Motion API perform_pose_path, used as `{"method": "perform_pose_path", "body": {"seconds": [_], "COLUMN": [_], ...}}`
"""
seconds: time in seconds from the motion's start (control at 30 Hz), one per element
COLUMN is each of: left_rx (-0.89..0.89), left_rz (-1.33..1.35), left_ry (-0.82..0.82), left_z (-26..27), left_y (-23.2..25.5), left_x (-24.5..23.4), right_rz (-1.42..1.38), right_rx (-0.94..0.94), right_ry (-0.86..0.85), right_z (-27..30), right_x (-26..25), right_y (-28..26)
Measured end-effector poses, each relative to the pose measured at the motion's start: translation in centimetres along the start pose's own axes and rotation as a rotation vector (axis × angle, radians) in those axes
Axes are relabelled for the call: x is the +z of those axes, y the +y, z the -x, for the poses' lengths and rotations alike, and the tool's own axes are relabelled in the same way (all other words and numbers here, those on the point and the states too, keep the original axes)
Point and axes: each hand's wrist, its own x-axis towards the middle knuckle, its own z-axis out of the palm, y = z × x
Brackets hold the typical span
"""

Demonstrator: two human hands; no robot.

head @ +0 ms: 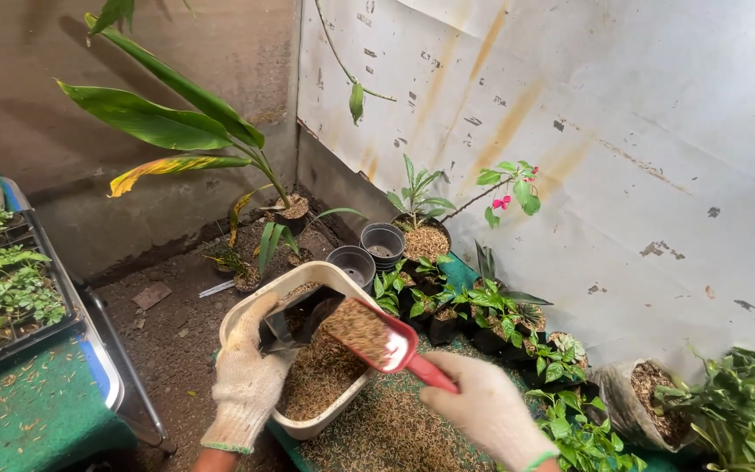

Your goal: The person scoops soil from a large white container into small black plastic bags using a red scoop. They then place small green plants into the soil-filled bags and arrange them on a black seedling tray.

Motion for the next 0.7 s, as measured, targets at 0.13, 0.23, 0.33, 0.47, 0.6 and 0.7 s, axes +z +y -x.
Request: {"method": "perform_pose_path", "body": {"seconds": [0.13, 0.23, 0.33, 0.47, 0.6, 0.7], "left_rx": [-0.278, -0.236, -0.270, -0.237, -0.142, -0.072], "left_rz": [-0.178, -0.166, -0.159, -0.081, -0.015, 0.001], "left_ry": [-0.152, -0.139, -0.165, -0.158, -0.143, -0.112], "left_z": [1.6, 1.7, 1.9, 1.3, 0.7, 0.3], "left_y": [4.7, 4.7, 5.2, 4.0, 2.7, 1.4], "left_x": [-1.3, -1.2, -1.3, -0.4, 0.4, 1.0], "right_rz": [0.030, -0.011, 0.080, 0.099, 0.045, 0.151], "right_rx": [0.038, 0.069, -0.138, -0.118, -0.138, -0.180], "right_ry": [0.069, 0.124, 0.210, 0.159, 0.063, 0.042], "right_z": [1.3, 1.7, 1.1, 1.9, 2.2, 2.0], "right_x": [-3.4, -5.1, -5.7, -5.7, -5.1, -5.2], "right_y": [0.8, 1.6, 2.8, 1.1, 0.3, 0.5]}}
